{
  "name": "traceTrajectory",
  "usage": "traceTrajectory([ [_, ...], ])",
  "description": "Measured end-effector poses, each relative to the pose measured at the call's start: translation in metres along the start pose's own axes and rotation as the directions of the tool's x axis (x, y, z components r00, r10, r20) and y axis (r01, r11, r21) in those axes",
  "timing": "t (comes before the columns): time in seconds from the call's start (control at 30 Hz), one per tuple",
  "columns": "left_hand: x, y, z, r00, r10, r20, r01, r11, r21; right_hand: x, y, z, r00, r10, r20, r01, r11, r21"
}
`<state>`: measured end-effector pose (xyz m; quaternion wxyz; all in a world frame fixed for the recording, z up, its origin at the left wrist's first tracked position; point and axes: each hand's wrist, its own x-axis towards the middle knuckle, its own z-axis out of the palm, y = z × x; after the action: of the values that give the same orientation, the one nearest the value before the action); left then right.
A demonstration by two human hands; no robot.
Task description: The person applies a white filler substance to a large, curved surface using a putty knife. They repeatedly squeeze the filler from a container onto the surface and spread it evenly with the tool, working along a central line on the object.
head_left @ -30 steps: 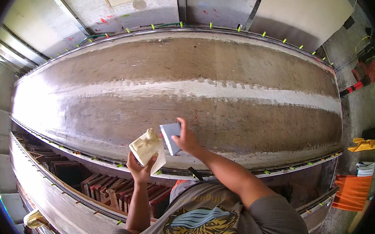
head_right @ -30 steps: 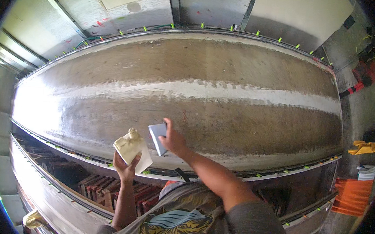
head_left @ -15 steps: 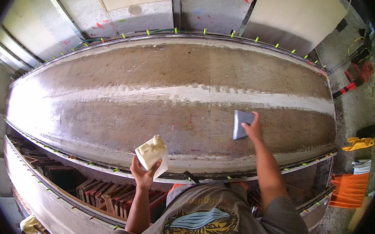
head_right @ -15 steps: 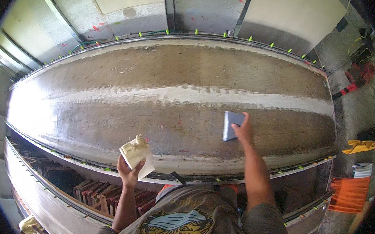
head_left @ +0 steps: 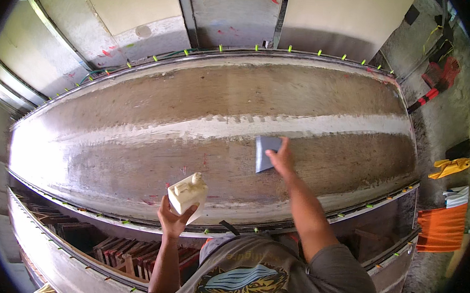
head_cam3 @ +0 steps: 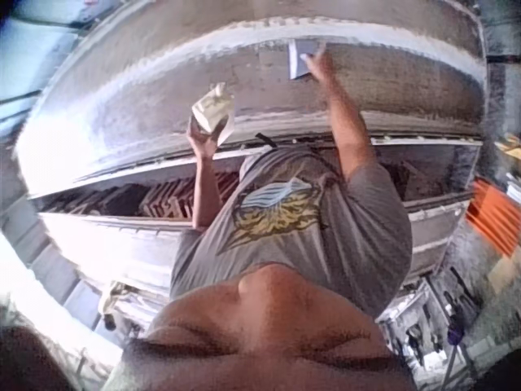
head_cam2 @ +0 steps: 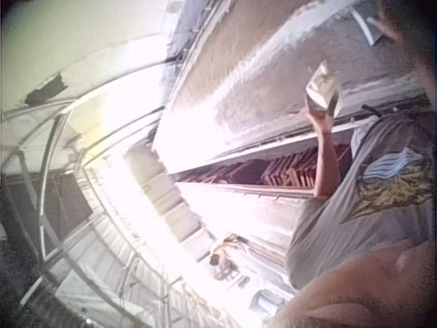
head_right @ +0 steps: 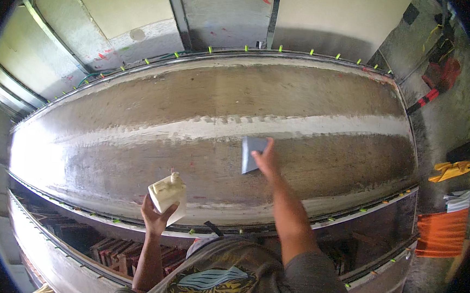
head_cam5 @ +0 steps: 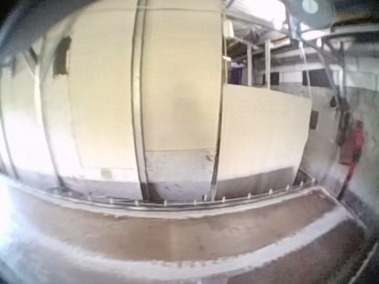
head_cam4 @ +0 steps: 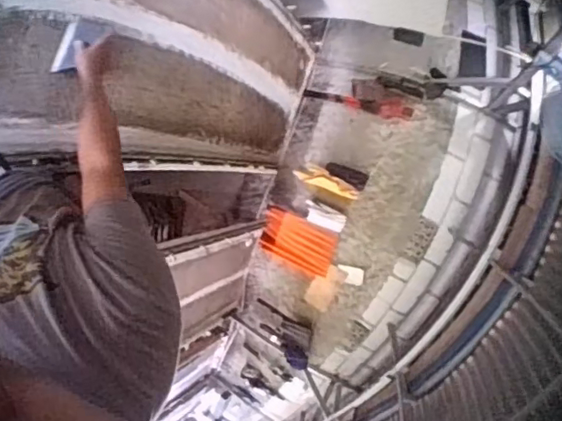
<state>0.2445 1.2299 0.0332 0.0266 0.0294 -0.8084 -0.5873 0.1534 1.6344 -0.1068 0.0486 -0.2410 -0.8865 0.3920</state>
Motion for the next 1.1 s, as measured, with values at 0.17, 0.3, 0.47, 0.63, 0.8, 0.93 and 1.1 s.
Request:
traceTrajectory([
  [0.17, -0.009, 0.036, 0.061, 0.992, 0.025, 0.127, -0.038, 0.994, 0.099, 0.022, 0.088, -0.113, 0.990, 0.119, -0.081, -0.123, 0.991, -0.045],
  [0.3, -0.018, 0.054, 0.110, 0.960, 0.029, 0.280, -0.146, 0.902, 0.406, 0.001, 0.114, -0.167, 0.993, 0.086, -0.076, -0.083, 0.995, 0.049],
  [0.47, -0.023, 0.079, 0.183, 0.837, 0.164, 0.523, -0.420, 0.805, 0.420, -0.057, 0.165, -0.261, 0.947, 0.270, -0.174, -0.282, 0.958, -0.048],
  [0.63, -0.029, 0.106, 0.252, 0.681, 0.049, 0.731, -0.543, 0.704, 0.458, -0.093, 0.205, -0.317, 0.885, 0.395, -0.247, -0.432, 0.894, -0.120],
  [0.8, -0.035, 0.114, 0.302, 0.565, 0.069, 0.822, -0.657, 0.640, 0.398, -0.099, 0.230, -0.324, 0.848, 0.464, -0.257, -0.509, 0.848, -0.149],
  [0.93, -0.037, 0.114, 0.323, 0.517, 0.079, 0.852, -0.708, 0.599, 0.374, -0.101, 0.253, -0.319, 0.860, 0.425, -0.283, -0.480, 0.863, -0.161],
  [1.1, -0.039, 0.112, 0.330, 0.504, 0.062, 0.862, -0.760, 0.505, 0.408, -0.102, 0.266, -0.319, 0.902, 0.345, -0.261, -0.389, 0.910, -0.142],
])
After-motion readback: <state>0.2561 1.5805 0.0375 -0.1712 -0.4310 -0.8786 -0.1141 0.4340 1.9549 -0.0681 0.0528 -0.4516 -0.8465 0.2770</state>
